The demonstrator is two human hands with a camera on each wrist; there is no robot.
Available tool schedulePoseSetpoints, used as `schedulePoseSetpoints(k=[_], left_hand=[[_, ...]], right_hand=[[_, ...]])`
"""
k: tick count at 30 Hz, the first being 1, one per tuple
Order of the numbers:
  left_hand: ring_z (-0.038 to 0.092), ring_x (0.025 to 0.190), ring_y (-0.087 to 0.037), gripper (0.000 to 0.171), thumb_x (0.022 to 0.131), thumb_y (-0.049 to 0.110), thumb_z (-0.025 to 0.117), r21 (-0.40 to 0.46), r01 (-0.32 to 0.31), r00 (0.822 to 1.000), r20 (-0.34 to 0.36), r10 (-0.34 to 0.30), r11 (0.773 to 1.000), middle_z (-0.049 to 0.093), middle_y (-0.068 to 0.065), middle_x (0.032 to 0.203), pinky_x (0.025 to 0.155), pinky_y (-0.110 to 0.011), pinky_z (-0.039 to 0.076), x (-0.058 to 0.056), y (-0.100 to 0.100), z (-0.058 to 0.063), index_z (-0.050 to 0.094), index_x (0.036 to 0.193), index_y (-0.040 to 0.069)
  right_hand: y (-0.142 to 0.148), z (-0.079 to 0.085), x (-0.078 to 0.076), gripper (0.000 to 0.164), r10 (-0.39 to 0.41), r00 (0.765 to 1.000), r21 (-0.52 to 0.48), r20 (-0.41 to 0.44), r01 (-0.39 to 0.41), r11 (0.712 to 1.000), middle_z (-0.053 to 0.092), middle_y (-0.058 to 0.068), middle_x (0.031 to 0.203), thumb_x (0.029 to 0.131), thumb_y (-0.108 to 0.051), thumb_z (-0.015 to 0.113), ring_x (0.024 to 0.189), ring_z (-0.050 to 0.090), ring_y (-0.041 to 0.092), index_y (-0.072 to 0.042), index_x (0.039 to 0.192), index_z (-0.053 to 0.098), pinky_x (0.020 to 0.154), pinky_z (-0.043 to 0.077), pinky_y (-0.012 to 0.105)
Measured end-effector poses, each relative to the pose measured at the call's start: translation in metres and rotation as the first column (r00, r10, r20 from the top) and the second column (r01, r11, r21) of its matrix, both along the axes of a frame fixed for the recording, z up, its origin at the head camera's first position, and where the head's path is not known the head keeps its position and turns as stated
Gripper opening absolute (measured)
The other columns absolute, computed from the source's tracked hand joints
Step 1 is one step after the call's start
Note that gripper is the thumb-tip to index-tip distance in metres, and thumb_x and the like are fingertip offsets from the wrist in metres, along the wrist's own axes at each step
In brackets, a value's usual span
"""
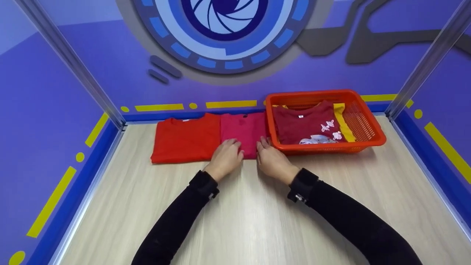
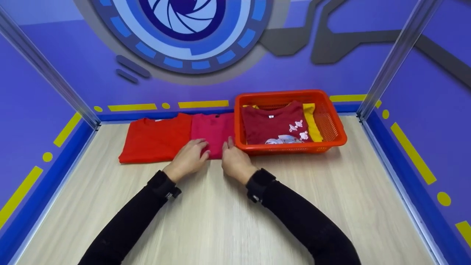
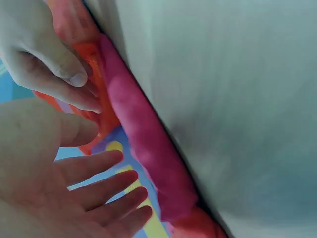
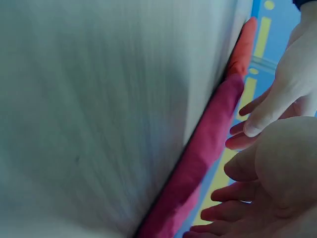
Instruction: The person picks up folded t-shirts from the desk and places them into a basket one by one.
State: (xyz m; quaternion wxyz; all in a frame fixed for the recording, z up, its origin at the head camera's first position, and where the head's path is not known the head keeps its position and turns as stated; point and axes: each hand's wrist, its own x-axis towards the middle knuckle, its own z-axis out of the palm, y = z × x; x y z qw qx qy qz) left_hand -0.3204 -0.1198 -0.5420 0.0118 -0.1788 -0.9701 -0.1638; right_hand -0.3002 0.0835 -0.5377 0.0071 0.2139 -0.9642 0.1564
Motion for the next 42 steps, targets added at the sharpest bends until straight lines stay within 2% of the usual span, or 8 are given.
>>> schedulePoseSetpoints(k=[6, 8, 12, 20, 21, 27, 33, 42], left_hand=[[0.051, 0.157, -0.042, 0.052, 0.115, 0.03, 0.051, -0.112, -0.027, 0.997, 0.071, 0.035, 0.993, 0.057, -0.028, 0.163, 0.131, -0.055, 0.04, -0.016, 0.001, -0.013, 0.063, 0.151, -0.005], [0.052, 0.156, -0.043, 0.05, 0.115, 0.027, 0.05, -0.145, -0.027, 0.993, 0.114, 0.044, 0.989, 0.057, -0.028, 0.162, 0.132, -0.057, 0.039, -0.006, 0.005, 0.003, 0.063, 0.15, -0.006], [0.052, 0.157, -0.04, 0.047, 0.116, 0.026, 0.048, -0.2, -0.005, 0.989, 0.143, 0.034, 0.98, 0.058, -0.026, 0.161, 0.136, -0.057, 0.031, -0.003, 0.009, 0.007, 0.065, 0.15, -0.004], [0.052, 0.157, -0.038, 0.051, 0.115, 0.029, 0.05, -0.274, 0.033, 0.989, 0.15, 0.009, 0.961, 0.057, -0.027, 0.163, 0.137, -0.053, 0.029, 0.007, 0.019, 0.001, 0.063, 0.151, -0.004], [0.053, 0.156, -0.038, 0.053, 0.115, 0.033, 0.048, -0.285, 0.038, 0.991, 0.131, 0.0, 0.958, 0.057, -0.027, 0.162, 0.137, -0.051, 0.03, 0.005, 0.018, -0.01, 0.063, 0.151, -0.004], [0.067, 0.132, -0.041, 0.05, 0.112, 0.035, 0.05, -0.319, 0.06, 0.995, 0.09, -0.033, 0.946, 0.07, -0.024, 0.144, 0.121, -0.048, 0.049, 0.017, 0.028, -0.01, 0.073, 0.135, -0.004], [0.075, 0.11, -0.039, 0.039, 0.109, 0.031, 0.056, -0.305, 0.117, 0.991, 0.095, -0.092, 0.945, 0.076, -0.02, 0.124, 0.097, -0.05, 0.063, 0.037, 0.027, 0.009, 0.081, 0.111, 0.002], [0.073, 0.087, -0.031, 0.033, 0.102, 0.027, 0.061, -0.31, 0.219, 0.975, 0.101, -0.197, 0.925, 0.072, -0.01, 0.086, 0.072, -0.046, 0.063, 0.065, 0.019, 0.024, 0.068, 0.073, 0.011]], right_hand=[[-0.009, -0.006, -0.016, 0.054, -0.01, 0.996, 0.034, 0.083, 0.007, 0.999, 0.043, 0.046, 0.163, 0.111, -0.007, 0.048, 0.161, 0.04, 0.052, 0.021, 0.157, 0.043, 0.135, 0.032, 0.055], [-0.011, -0.008, -0.018, 0.053, 0.002, 0.998, 0.063, 0.069, -0.007, 0.998, 0.045, 0.048, 0.159, 0.11, -0.006, 0.047, 0.158, 0.044, 0.054, 0.024, 0.154, 0.044, 0.131, 0.039, 0.055], [-0.011, -0.013, -0.02, 0.053, -0.024, 0.994, 0.106, 0.105, 0.013, 0.994, 0.044, 0.048, 0.159, 0.113, -0.009, 0.046, 0.155, 0.049, 0.05, 0.024, 0.154, 0.044, 0.121, 0.051, 0.052], [-0.006, -0.019, -0.012, 0.055, -0.048, 0.981, 0.12, 0.189, 0.026, 0.992, 0.041, 0.042, 0.166, 0.116, -0.016, 0.046, 0.158, 0.047, 0.046, 0.016, 0.16, 0.044, 0.12, 0.052, 0.053], [-0.005, -0.02, -0.011, 0.055, -0.038, 0.983, 0.126, 0.179, 0.016, 0.992, 0.043, 0.043, 0.165, 0.115, -0.016, 0.047, 0.157, 0.049, 0.047, 0.016, 0.159, 0.045, 0.119, 0.053, 0.053], [-0.004, -0.023, -0.002, 0.05, 0.013, 0.995, 0.158, 0.097, -0.028, 0.987, 0.056, 0.044, 0.152, 0.108, -0.011, 0.058, 0.139, 0.064, 0.051, 0.018, 0.148, 0.055, 0.114, 0.057, 0.055], [0.0, -0.021, 0.014, 0.039, 0.078, 0.997, 0.139, -0.011, -0.076, 0.987, 0.067, 0.041, 0.138, 0.107, -0.015, 0.06, 0.117, 0.074, 0.052, 0.015, 0.132, 0.066, 0.094, 0.064, 0.061], [0.0, -0.002, 0.054, 0.049, 0.053, 0.994, 0.214, 0.096, -0.073, 0.974, 0.057, 0.038, 0.156, 0.111, -0.021, 0.058, 0.144, 0.06, 0.053, 0.01, 0.149, 0.062, 0.114, 0.057, 0.059]])
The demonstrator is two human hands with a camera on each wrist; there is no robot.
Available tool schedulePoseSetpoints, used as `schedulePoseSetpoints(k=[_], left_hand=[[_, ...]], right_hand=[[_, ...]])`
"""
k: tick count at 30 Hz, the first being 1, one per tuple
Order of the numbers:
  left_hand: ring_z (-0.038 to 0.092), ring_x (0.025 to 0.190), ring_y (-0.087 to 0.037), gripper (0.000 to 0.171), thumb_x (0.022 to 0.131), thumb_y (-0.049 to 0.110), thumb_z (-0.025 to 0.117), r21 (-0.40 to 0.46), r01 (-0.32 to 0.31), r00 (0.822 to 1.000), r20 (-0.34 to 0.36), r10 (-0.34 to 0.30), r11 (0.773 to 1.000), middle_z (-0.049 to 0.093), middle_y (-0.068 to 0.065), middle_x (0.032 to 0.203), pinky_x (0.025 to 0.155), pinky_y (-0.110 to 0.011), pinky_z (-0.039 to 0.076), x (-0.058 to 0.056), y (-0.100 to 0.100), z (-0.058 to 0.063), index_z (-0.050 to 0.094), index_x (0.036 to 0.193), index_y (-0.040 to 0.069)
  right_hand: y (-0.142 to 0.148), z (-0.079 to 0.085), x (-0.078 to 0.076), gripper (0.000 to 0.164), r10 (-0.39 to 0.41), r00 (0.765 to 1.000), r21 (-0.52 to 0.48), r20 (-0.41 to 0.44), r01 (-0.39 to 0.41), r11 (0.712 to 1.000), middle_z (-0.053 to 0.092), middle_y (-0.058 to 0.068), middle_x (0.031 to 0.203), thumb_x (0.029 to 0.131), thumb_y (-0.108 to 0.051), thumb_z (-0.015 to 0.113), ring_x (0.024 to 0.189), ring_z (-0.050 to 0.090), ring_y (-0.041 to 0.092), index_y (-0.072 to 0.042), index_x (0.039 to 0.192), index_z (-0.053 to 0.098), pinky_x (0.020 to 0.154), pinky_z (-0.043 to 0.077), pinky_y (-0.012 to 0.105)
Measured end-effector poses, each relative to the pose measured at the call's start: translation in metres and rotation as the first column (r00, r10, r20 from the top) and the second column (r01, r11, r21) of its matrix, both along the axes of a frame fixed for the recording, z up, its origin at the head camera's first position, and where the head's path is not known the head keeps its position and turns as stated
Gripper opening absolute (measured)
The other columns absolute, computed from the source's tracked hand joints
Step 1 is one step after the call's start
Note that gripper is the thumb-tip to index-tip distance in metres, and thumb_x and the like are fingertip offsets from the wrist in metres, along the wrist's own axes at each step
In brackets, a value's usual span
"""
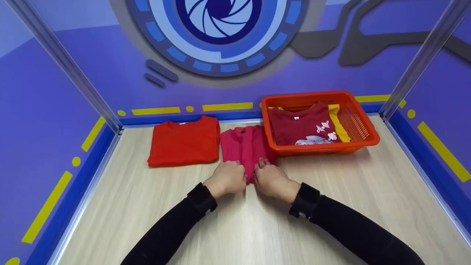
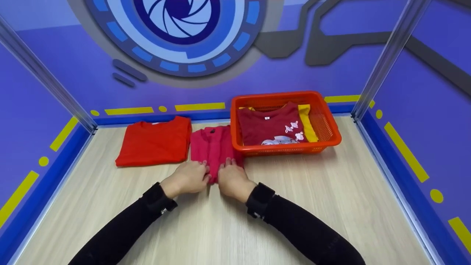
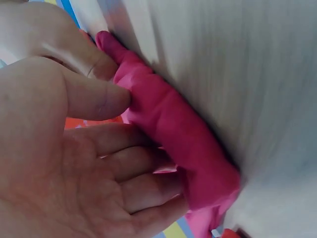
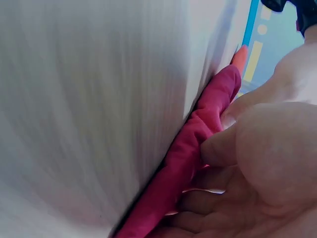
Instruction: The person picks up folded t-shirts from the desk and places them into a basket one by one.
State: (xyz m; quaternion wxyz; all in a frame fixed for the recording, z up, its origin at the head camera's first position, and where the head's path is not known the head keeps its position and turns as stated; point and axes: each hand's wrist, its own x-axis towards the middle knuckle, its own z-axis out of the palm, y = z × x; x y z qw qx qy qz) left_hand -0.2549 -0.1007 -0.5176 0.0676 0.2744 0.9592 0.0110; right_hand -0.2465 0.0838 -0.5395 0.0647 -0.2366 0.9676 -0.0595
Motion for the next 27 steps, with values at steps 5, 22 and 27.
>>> schedulePoseSetpoints(k=[5, 22, 27], left_hand=[[0.07, 0.078, -0.029, 0.034, 0.1, 0.024, 0.062, -0.001, 0.023, 1.0, -0.005, -0.023, 1.0, 0.066, -0.007, 0.075, 0.067, -0.043, 0.06, 0.012, -0.004, 0.003, 0.06, 0.067, 0.014], [0.076, 0.094, -0.034, 0.023, 0.103, 0.018, 0.064, 0.028, -0.058, 0.997, -0.045, 0.059, 0.998, 0.077, -0.017, 0.104, 0.084, -0.046, 0.066, -0.003, -0.013, -0.006, 0.077, 0.09, 0.004], [0.073, 0.079, -0.029, 0.031, 0.102, 0.024, 0.068, -0.001, 0.038, 0.995, -0.089, -0.037, 0.999, 0.071, -0.009, 0.082, 0.072, -0.043, 0.063, 0.013, -0.013, -0.004, 0.067, 0.073, 0.011]], right_hand=[[0.003, 0.008, 0.008, 0.036, 0.003, 1.0, -0.061, 0.023, -0.001, 0.998, 0.072, 0.034, 0.133, 0.11, -0.019, 0.06, 0.121, 0.074, 0.05, 0.01, 0.129, 0.072, 0.1, 0.063, 0.059], [0.027, -0.002, -0.014, 0.019, 0.014, 0.993, -0.095, -0.118, -0.025, 0.995, 0.076, 0.025, 0.092, 0.104, -0.015, 0.069, 0.083, 0.075, 0.047, 0.002, 0.098, 0.075, 0.074, 0.064, 0.061], [0.033, 0.003, 0.008, 0.024, 0.049, 0.99, -0.058, -0.132, -0.057, 0.997, 0.072, 0.019, 0.083, 0.101, -0.024, 0.078, 0.078, 0.073, 0.043, -0.001, 0.092, 0.077, 0.069, 0.062, 0.058]])
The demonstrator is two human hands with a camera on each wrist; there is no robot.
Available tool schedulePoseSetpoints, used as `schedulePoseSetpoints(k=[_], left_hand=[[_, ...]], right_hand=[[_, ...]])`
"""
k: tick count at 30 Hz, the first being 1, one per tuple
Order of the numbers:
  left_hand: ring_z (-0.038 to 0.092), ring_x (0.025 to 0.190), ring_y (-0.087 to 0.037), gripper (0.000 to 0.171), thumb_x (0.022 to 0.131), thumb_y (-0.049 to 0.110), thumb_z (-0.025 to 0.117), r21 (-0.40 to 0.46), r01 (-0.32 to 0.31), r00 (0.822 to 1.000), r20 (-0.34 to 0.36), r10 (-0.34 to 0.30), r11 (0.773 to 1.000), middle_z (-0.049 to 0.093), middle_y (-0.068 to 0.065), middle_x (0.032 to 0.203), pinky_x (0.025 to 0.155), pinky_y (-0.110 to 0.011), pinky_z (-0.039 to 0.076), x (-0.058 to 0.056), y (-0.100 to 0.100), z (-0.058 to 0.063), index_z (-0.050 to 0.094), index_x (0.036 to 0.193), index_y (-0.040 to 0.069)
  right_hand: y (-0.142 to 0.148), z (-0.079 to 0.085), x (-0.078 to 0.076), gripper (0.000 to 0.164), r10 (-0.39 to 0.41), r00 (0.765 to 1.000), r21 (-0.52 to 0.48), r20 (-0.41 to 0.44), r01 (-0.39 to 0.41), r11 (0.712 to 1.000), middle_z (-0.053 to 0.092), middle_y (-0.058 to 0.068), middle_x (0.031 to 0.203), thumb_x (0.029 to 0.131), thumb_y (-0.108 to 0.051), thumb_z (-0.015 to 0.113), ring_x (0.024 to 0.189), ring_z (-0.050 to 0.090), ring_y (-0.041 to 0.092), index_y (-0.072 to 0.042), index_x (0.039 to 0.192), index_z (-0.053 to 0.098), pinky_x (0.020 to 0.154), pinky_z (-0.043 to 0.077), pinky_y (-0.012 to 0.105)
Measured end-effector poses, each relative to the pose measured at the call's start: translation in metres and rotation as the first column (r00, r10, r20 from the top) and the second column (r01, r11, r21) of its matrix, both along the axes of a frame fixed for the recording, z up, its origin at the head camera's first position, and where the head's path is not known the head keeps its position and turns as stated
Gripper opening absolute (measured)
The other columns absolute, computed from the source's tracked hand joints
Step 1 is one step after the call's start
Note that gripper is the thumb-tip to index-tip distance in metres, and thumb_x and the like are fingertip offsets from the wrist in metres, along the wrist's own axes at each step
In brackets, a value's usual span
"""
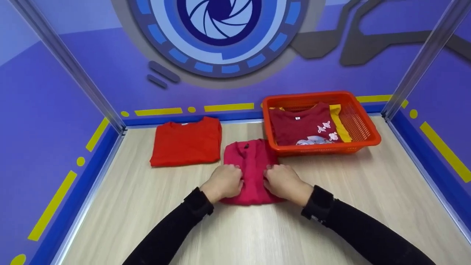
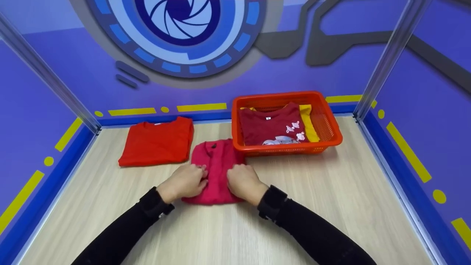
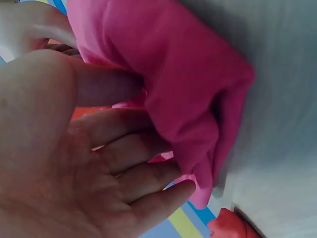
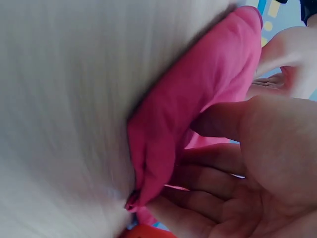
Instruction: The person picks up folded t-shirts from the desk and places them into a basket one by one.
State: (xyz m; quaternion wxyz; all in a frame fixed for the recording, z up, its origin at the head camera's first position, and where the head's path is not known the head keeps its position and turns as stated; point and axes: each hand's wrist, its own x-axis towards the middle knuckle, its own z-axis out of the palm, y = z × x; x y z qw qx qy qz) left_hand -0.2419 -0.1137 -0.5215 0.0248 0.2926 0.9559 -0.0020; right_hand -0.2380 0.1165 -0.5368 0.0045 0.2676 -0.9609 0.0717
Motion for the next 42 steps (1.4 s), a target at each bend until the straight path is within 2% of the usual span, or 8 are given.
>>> schedulePoseSetpoints(k=[12, 20, 23, 26, 31, 35, 37, 42], left_hand=[[0.067, 0.064, -0.026, 0.041, 0.101, 0.028, 0.072, 0.001, 0.064, 0.996, -0.058, -0.064, 0.998, 0.06, -0.004, 0.064, 0.058, -0.039, 0.057, 0.047, -0.022, 0.002, 0.061, 0.065, 0.013], [0.05, 0.052, -0.015, 0.049, 0.1, 0.024, 0.073, 0.079, 0.069, 0.997, -0.038, -0.066, 0.994, 0.045, 0.003, 0.053, 0.049, -0.031, 0.043, 0.053, -0.033, 0.005, 0.049, 0.058, 0.018], [0.04, 0.05, -0.01, 0.052, 0.102, 0.025, 0.072, 0.116, 0.06, 0.998, 0.024, -0.063, 0.991, 0.036, 0.008, 0.05, 0.049, -0.027, 0.034, 0.048, -0.036, 0.007, 0.048, 0.056, 0.019], [0.036, 0.053, -0.008, 0.048, 0.104, 0.025, 0.071, 0.174, 0.036, 0.995, 0.086, -0.051, 0.984, 0.035, 0.01, 0.053, 0.053, -0.026, 0.032, 0.037, -0.04, 0.01, 0.057, 0.059, 0.018], [0.06, 0.062, -0.016, 0.028, 0.104, 0.015, 0.072, 0.263, -0.003, 1.0, 0.018, -0.002, 0.965, 0.059, 0.003, 0.062, 0.062, -0.034, 0.052, 0.011, -0.047, 0.01, 0.076, 0.077, 0.012], [0.079, 0.084, -0.029, 0.013, 0.1, 0.003, 0.073, 0.301, -0.01, 0.999, -0.048, 0.025, 0.954, 0.079, -0.009, 0.085, 0.077, -0.044, 0.066, -0.009, -0.049, 0.008, 0.083, 0.092, 0.007], [0.081, 0.097, -0.031, 0.012, 0.099, -0.001, 0.073, 0.319, -0.005, 1.0, -0.015, 0.01, 0.948, 0.083, -0.013, 0.099, 0.087, -0.045, 0.067, -0.018, -0.048, 0.007, 0.084, 0.103, 0.004], [0.078, 0.115, -0.036, 0.026, 0.098, -0.001, 0.075, 0.287, 0.002, 0.994, 0.103, -0.033, 0.958, 0.081, -0.02, 0.119, 0.102, -0.048, 0.064, -0.031, -0.042, 0.004, 0.08, 0.124, -0.001]], right_hand=[[0.014, 0.005, 0.048, 0.032, 0.021, 1.0, 0.037, -0.02, -0.02, 0.999, 0.064, 0.008, 0.068, 0.095, -0.026, 0.085, 0.064, 0.066, 0.031, -0.01, 0.073, 0.069, 0.058, 0.056, 0.046], [0.018, 0.014, 0.062, 0.038, 0.011, 1.0, 0.028, 0.004, -0.011, 1.0, 0.06, 0.004, 0.061, 0.094, -0.031, 0.088, 0.06, 0.06, 0.025, -0.012, 0.068, 0.069, 0.056, 0.053, 0.042], [0.024, 0.018, 0.058, 0.04, 0.018, 1.0, -0.023, 0.0, -0.018, 1.0, 0.055, 0.001, 0.056, 0.095, -0.029, 0.087, 0.055, 0.055, 0.021, -0.013, 0.065, 0.067, 0.053, 0.049, 0.037], [0.03, 0.022, 0.046, 0.034, 0.0, 0.997, -0.147, 0.074, 0.011, 0.989, 0.054, -0.004, 0.056, 0.098, -0.027, 0.085, 0.054, 0.05, 0.012, -0.013, 0.069, 0.073, 0.053, 0.043, 0.03], [0.035, 0.022, 0.02, 0.013, -0.086, 0.996, -0.257, 0.038, 0.093, 0.962, 0.066, 0.0, 0.067, 0.099, -0.018, 0.081, 0.06, 0.056, 0.013, -0.008, 0.09, 0.081, 0.058, 0.049, 0.033], [0.029, 0.013, 0.004, 0.008, -0.103, 0.991, -0.222, -0.081, 0.083, 0.972, 0.076, 0.009, 0.084, 0.1, -0.011, 0.076, 0.075, 0.073, 0.031, -0.006, 0.093, 0.076, 0.065, 0.06, 0.049], [0.024, 0.007, -0.001, 0.007, -0.108, 0.99, -0.2, -0.085, 0.09, 0.976, 0.079, 0.014, 0.099, 0.099, -0.005, 0.073, 0.088, 0.077, 0.038, -0.002, 0.103, 0.077, 0.071, 0.063, 0.055], [0.015, -0.007, -0.009, 0.04, -0.147, 0.987, -0.122, -0.064, 0.138, 0.983, 0.077, 0.022, 0.12, 0.092, 0.003, 0.07, 0.104, 0.072, 0.044, 0.007, 0.132, 0.073, 0.082, 0.064, 0.061]])
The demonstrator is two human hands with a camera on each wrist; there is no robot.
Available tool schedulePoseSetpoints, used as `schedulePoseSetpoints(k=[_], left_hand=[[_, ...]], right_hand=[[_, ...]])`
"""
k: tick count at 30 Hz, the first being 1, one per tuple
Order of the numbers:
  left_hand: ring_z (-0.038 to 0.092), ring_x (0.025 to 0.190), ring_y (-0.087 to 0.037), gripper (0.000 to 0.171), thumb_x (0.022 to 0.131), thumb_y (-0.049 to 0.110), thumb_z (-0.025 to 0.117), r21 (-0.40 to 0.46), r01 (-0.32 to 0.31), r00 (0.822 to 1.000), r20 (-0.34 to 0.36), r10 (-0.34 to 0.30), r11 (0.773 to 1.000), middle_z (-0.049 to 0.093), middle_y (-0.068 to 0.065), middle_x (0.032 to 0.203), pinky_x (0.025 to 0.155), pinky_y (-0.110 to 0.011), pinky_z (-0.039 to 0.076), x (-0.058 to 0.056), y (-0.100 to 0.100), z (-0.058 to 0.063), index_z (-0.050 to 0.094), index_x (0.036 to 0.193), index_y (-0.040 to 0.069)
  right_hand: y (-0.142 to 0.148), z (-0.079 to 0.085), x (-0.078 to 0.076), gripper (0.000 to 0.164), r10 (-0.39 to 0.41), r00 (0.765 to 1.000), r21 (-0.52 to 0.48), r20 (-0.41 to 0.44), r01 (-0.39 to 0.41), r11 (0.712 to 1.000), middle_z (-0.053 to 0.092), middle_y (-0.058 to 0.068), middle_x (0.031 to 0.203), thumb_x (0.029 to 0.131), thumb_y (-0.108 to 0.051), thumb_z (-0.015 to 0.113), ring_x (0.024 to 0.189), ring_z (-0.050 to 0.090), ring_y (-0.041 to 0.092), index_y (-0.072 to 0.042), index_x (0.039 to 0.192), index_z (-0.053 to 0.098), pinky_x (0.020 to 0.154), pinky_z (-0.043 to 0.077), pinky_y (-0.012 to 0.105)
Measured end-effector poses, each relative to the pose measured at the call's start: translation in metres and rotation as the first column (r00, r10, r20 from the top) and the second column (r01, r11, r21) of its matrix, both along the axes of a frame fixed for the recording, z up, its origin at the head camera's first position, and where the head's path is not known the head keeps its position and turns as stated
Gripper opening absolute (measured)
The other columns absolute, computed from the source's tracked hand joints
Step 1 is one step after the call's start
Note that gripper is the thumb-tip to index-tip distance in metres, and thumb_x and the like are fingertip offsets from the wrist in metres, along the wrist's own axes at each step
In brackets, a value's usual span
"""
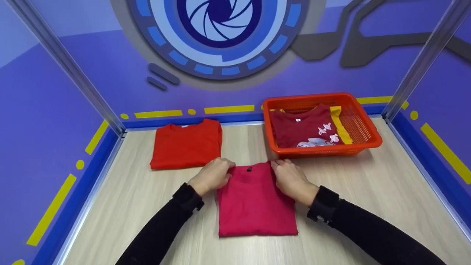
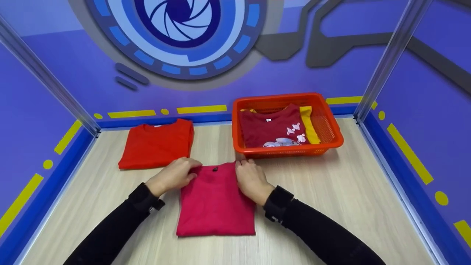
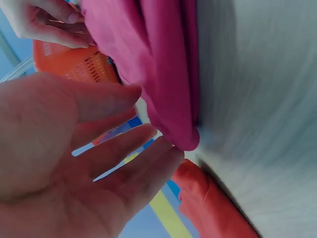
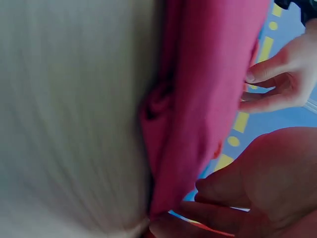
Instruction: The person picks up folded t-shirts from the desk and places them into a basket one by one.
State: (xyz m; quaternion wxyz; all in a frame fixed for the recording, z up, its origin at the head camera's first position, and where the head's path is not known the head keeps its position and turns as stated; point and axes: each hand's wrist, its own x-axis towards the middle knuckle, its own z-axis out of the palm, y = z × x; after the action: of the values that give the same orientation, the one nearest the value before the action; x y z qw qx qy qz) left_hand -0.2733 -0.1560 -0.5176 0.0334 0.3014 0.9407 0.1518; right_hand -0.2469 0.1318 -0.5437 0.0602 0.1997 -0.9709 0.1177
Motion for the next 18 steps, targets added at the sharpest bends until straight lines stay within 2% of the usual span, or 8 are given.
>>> schedulePoseSetpoints(k=[7, 13, 15, 18], left_hand=[[0.074, 0.106, -0.037, 0.024, 0.097, 0.003, 0.077, -0.093, -0.004, 0.999, 0.049, 0.009, 0.996, 0.074, -0.018, 0.111, 0.097, -0.048, 0.062, -0.008, 0.005, -0.001, 0.08, 0.121, 0.001], [0.073, 0.111, -0.034, 0.028, 0.099, 0.006, 0.075, -0.124, -0.023, 0.989, 0.142, 0.041, 0.992, 0.075, -0.02, 0.118, 0.102, -0.045, 0.061, -0.013, 0.008, 0.001, 0.078, 0.127, -0.001], [0.073, 0.113, -0.033, 0.028, 0.1, 0.006, 0.074, -0.12, -0.029, 0.987, 0.157, 0.048, 0.992, 0.076, -0.02, 0.12, 0.103, -0.045, 0.061, -0.013, 0.008, 0.001, 0.079, 0.126, -0.001], [0.073, 0.105, -0.03, 0.023, 0.098, 0.008, 0.075, -0.102, -0.032, 0.986, 0.157, 0.048, 0.994, 0.078, -0.017, 0.115, 0.098, -0.044, 0.061, -0.012, 0.007, -0.002, 0.081, 0.118, 0.0]], right_hand=[[-0.002, -0.005, -0.006, 0.022, -0.018, 0.999, -0.026, -0.047, 0.016, 1.0, 0.078, 0.019, 0.112, 0.096, -0.004, 0.072, 0.099, 0.071, 0.043, 0.004, 0.116, 0.077, 0.074, 0.064, 0.063], [0.002, -0.01, -0.011, 0.02, -0.037, 0.999, -0.058, -0.04, 0.034, 0.998, 0.076, 0.022, 0.111, 0.094, -0.009, 0.079, 0.104, 0.069, 0.047, 0.004, 0.109, 0.077, 0.086, 0.063, 0.06], [0.003, -0.012, -0.012, 0.019, -0.037, 0.998, -0.058, -0.045, 0.034, 0.998, 0.074, 0.024, 0.108, 0.095, -0.009, 0.079, 0.104, 0.067, 0.048, 0.005, 0.107, 0.077, 0.09, 0.062, 0.059], [0.004, -0.014, -0.011, 0.018, -0.031, 0.999, -0.061, -0.031, 0.03, 0.998, 0.073, 0.025, 0.108, 0.096, -0.009, 0.078, 0.107, 0.065, 0.05, 0.007, 0.103, 0.076, 0.096, 0.059, 0.059]])
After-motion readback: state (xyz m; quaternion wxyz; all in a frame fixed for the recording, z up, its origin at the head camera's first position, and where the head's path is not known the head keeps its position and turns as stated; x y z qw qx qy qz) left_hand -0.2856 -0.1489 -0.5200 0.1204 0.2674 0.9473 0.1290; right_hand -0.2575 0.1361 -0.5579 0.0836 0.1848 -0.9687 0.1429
